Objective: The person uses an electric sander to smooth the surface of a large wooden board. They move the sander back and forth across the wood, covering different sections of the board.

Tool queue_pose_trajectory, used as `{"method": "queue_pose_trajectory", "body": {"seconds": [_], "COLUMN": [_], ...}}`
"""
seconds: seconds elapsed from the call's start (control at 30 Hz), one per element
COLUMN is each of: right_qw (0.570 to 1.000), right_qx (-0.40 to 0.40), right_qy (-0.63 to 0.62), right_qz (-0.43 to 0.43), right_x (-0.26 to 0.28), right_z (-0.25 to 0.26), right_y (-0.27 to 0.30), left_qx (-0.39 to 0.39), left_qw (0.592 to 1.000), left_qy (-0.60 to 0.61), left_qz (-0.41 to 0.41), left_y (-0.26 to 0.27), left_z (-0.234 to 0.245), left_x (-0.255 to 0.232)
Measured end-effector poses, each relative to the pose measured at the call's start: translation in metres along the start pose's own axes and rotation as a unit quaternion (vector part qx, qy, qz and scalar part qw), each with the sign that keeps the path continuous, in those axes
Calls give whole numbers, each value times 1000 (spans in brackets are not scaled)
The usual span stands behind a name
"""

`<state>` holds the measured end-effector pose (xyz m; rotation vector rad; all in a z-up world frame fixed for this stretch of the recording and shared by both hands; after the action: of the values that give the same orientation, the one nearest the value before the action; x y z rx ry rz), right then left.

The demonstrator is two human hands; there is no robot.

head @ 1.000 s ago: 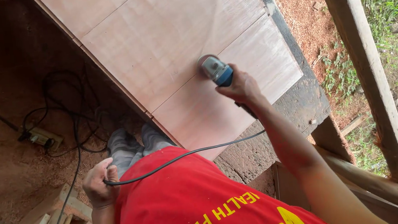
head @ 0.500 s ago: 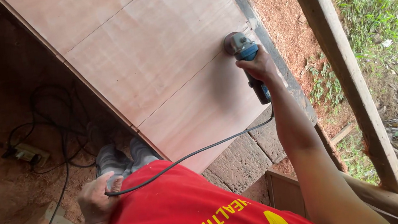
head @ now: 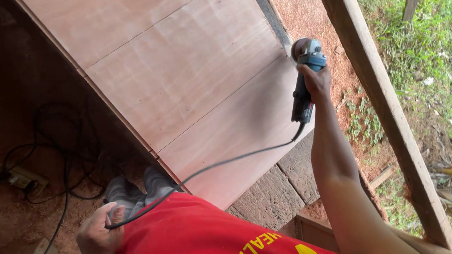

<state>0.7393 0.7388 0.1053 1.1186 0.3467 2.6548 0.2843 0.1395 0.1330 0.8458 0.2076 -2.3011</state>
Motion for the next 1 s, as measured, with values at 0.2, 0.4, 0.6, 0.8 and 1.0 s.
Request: {"method": "queue_pose_trajectory", "body": {"seconds": [0.2, 0.4, 0.6, 0.8, 1.0], "right_qw": [990, 989, 987, 978, 965], "right_qx": [109, 139, 142, 166, 223], "right_qy": [-76, 33, 54, 109, 104], "right_qz": [-44, 23, 49, 65, 88], "right_x": [16, 24, 13, 14, 21], "right_z": [-49, -78, -95, -101, -124], "right_y": [24, 36, 57, 83, 124], "left_qx": [8, 5, 7, 8, 3], "left_qw": [999, 999, 999, 1000, 1000], "left_qy": [-39, -43, -20, 5, 17], "left_qz": [-17, 2, 25, 13, 2], "left_y": [-5, 3, -2, -15, -14], "left_z": [-4, -6, -10, -11, -11], "left_x": [-3, 9, 14, 6, 9]}}
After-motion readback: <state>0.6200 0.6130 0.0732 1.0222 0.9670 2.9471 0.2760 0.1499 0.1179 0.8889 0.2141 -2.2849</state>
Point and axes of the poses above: each hand's wrist, its own y-axis away from the middle knuckle, its own z-axis out of the back of the hand, x = y × z, the point moved 9 cm from there along -y, towards the middle knuckle, and after that the axes turned 2 degrees about x, right-handed, at the moved point
